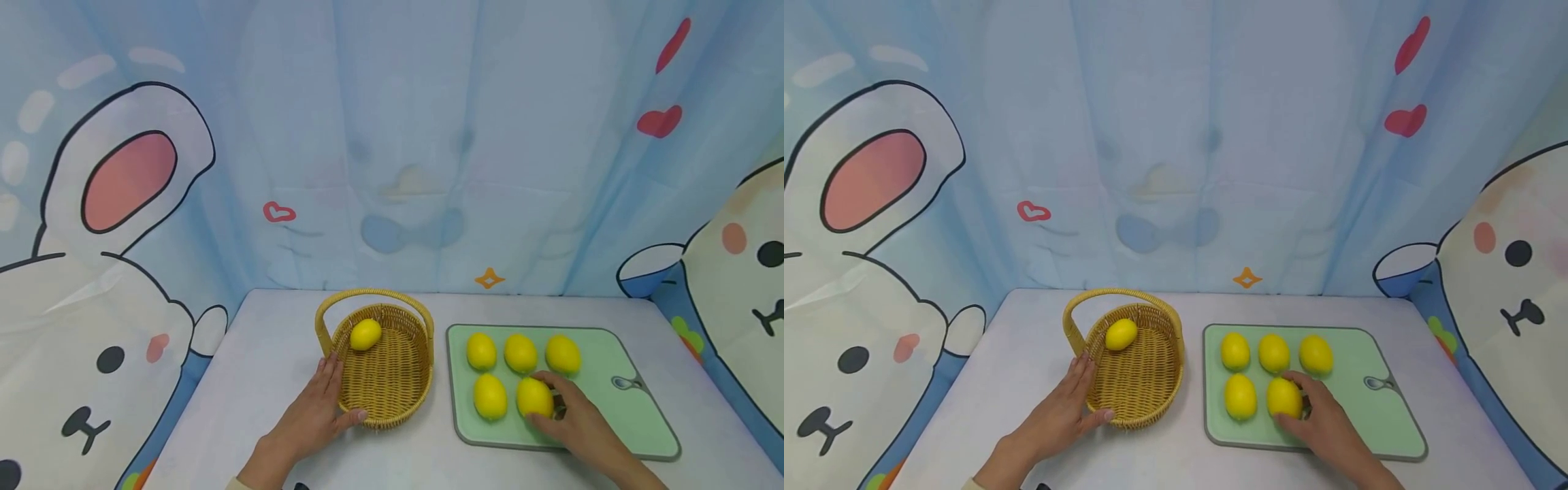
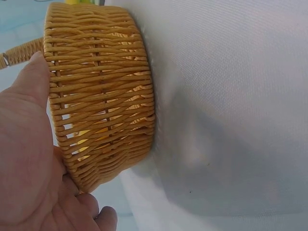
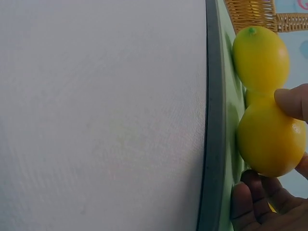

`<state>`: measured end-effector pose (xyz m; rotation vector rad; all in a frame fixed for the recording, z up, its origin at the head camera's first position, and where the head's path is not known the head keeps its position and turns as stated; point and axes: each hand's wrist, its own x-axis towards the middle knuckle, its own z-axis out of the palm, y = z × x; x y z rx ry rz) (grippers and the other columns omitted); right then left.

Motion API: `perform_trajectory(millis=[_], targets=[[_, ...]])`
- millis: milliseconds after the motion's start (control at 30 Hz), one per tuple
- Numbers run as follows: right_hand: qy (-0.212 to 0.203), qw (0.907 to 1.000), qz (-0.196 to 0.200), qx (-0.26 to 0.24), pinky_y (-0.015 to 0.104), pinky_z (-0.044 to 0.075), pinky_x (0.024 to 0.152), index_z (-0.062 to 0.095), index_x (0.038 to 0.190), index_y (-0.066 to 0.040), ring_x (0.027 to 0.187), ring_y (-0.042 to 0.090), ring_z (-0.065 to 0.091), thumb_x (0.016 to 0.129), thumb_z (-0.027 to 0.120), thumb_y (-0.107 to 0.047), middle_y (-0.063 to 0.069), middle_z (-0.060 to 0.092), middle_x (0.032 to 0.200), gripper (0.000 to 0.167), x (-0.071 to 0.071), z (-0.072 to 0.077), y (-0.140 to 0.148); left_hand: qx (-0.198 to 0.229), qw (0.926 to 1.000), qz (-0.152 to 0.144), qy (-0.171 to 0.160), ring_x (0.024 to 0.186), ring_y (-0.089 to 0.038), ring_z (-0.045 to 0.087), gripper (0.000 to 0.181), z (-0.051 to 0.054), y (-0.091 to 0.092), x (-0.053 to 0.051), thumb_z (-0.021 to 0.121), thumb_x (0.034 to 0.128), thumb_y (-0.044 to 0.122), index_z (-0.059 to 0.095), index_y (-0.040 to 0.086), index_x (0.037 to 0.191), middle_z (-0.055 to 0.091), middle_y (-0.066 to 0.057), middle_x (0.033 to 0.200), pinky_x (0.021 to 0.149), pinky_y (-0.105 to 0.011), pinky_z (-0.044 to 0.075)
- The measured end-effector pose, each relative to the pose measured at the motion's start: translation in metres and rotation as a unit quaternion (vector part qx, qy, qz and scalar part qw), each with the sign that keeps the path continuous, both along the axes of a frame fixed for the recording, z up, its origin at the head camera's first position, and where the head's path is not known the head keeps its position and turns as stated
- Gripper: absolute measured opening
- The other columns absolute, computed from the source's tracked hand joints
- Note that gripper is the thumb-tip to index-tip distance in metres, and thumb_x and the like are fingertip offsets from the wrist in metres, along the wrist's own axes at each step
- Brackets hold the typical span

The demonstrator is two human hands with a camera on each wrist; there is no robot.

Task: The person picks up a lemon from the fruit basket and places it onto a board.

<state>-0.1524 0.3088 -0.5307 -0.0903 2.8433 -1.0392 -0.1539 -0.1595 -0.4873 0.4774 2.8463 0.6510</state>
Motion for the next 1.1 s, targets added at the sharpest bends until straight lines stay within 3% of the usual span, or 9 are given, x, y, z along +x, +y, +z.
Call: perform_trajectory(millis=[267,1100], targets=[[-0.001,0.9998,0.022,-0.005,0.025,0.052,0.078,0.048,0.152,-0.007,0.107,0.022,0.056,0.093,0.081,-0.045,0.018,0.056,0.141,0.078,-0.0003,-0.0022,0.0009,-0.004,1.0000,-0.005,0.003,0.163,-0.041,0.009,0.102,-0.0025,-0.0015,0.0010,0.059,0.1010,0.064,0.022,-0.005,0.165,0.008,-0.023,0.176,0.129,-0.058,0.024],[-0.006,0.9999,0.006,-0.008,0.025,0.052,0.077,0.047,0.154,-0.009,0.104,0.022,0.058,0.093,0.081,-0.048,0.019,0.053,0.143,0.080,-0.0040,0.0026,0.0010,-0.004,1.0000,-0.001,0.006,0.164,-0.040,0.009,0.102,-0.0029,0.0002,-0.0022,0.059,0.1005,0.065,0.022,-0.005,0.165,0.007,-0.023,0.176,0.129,-0.057,0.024]])
